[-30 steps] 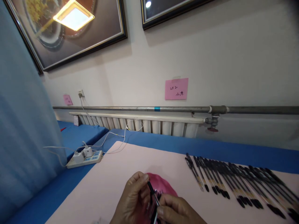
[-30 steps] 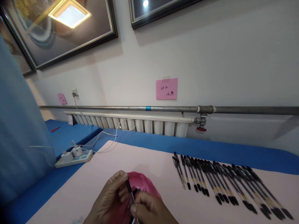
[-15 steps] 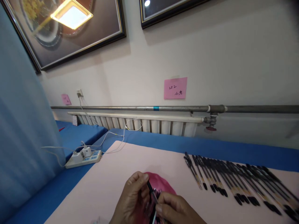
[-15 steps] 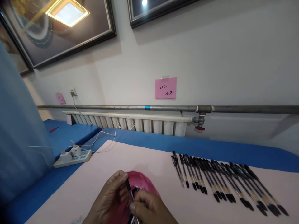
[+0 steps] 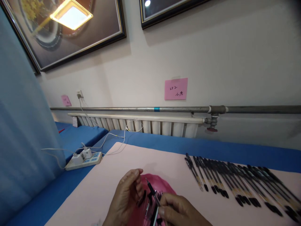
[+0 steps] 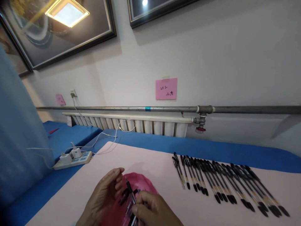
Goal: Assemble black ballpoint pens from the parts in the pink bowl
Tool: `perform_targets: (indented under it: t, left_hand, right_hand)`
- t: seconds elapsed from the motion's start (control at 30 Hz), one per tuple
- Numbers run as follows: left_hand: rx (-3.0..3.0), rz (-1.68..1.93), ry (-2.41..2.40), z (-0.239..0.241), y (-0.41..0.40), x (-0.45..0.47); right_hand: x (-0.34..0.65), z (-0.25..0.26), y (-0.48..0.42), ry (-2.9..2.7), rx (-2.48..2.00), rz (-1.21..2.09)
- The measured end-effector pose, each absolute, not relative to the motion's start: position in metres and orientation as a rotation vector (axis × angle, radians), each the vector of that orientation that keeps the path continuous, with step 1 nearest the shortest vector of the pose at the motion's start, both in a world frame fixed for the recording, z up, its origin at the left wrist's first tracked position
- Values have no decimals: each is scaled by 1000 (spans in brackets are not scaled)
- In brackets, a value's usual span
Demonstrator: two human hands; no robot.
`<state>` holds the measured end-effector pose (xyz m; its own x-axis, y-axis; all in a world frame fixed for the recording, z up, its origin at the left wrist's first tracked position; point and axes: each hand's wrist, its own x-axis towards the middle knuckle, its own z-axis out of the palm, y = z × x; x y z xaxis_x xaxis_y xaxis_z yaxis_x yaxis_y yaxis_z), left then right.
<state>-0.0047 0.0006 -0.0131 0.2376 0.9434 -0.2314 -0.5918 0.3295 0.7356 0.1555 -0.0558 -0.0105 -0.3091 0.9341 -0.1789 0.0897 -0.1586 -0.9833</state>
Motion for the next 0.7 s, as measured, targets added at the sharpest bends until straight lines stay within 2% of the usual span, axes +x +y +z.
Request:
perform_targets:
  t: [0.17, 0.33, 0.43, 0.57, 0.7]
  left_hand:
    - [877, 961, 943, -22, 7, -13]
    - [870, 791, 771, -12, -6, -6]
    - [782, 782, 689, -9, -14, 3]
    - [765, 787, 694, -12, -11, 4]
    - [707, 1006, 782, -10, 6, -20]
  right_hand:
    - [158, -14, -53, -1370, -1290, 1434]
    - [157, -14, -53, -1353, -1283, 1464]
    - [156, -14, -53, -1385, -1252, 1535]
    - [155, -13, -54, -1431, -1246, 1471]
    - [154, -12, -57, -1489, -1258, 1531]
